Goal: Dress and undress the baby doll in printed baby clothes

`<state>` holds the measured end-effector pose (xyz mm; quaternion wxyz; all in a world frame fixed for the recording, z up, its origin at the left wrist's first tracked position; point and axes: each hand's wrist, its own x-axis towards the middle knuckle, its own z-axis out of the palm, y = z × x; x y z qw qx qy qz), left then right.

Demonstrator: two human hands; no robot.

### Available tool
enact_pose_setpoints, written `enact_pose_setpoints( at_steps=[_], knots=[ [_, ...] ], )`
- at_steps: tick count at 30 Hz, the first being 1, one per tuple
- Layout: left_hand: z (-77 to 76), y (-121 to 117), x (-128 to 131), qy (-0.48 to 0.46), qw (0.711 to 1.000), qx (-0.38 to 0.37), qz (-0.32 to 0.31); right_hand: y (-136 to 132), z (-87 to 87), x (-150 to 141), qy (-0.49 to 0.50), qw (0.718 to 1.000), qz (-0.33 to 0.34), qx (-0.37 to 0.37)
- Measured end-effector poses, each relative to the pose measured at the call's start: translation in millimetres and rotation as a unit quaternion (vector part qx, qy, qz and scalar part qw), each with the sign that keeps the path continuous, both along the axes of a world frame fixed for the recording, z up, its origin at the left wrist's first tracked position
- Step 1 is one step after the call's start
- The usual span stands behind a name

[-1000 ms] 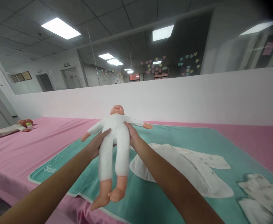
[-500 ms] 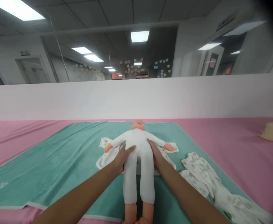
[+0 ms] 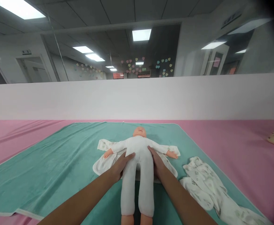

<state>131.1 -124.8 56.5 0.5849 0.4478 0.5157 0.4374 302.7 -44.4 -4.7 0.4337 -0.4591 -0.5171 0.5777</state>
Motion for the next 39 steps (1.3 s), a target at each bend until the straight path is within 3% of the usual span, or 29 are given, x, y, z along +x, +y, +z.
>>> enact_pose_setpoints(
  at_steps=[3,5,8,9,11,14,18,23,27,31,36,39],
  knots=[
    [-11.5,5,-21,0.079,0.997,0.010,0.021,2,9.5,23,0.037,0.998,0.028,-0.053],
    [-17.7,12,-45,0.172,0.982,0.051,0.067,4,18.9,43,-0.037,0.999,0.022,-0.013],
    [-21.8,30,-88,0.307,0.929,0.147,0.143,4,38.1,53,-0.204,0.971,-0.079,0.092],
    [-22.2,38,-101,0.335,0.912,0.165,0.167,3,45.8,46,-0.242,0.955,-0.105,0.137],
    [-23.4,56,-123,0.371,0.890,0.170,0.204,0,61.7,16,-0.281,0.926,-0.095,0.236],
    [-29.9,85,-143,0.390,0.887,0.150,0.196,-1,78.4,-53,-0.269,0.885,0.034,0.378],
    [-46.5,111,-158,0.385,0.901,0.160,0.119,23,68.7,-134,-0.306,0.815,0.214,0.443],
    [-64.3,121,-171,0.381,0.906,0.164,0.081,57,35.2,-179,-0.428,0.745,0.237,0.454],
    [-69.4,121,-175,0.341,0.919,0.169,0.105,54,36.7,-181,-0.468,0.698,0.228,0.493],
    [-65.2,115,-179,0.244,0.941,0.168,0.163,41,59.1,-168,-0.482,0.702,0.217,0.477],
    [-58.3,99,-178,0.100,0.966,0.163,0.173,35,72.3,-155,-0.474,0.662,0.324,0.481],
    [-56.2,91,-174,0.014,0.977,0.158,0.145,36,71.8,-155,-0.494,0.642,0.342,0.476]
  ],
)
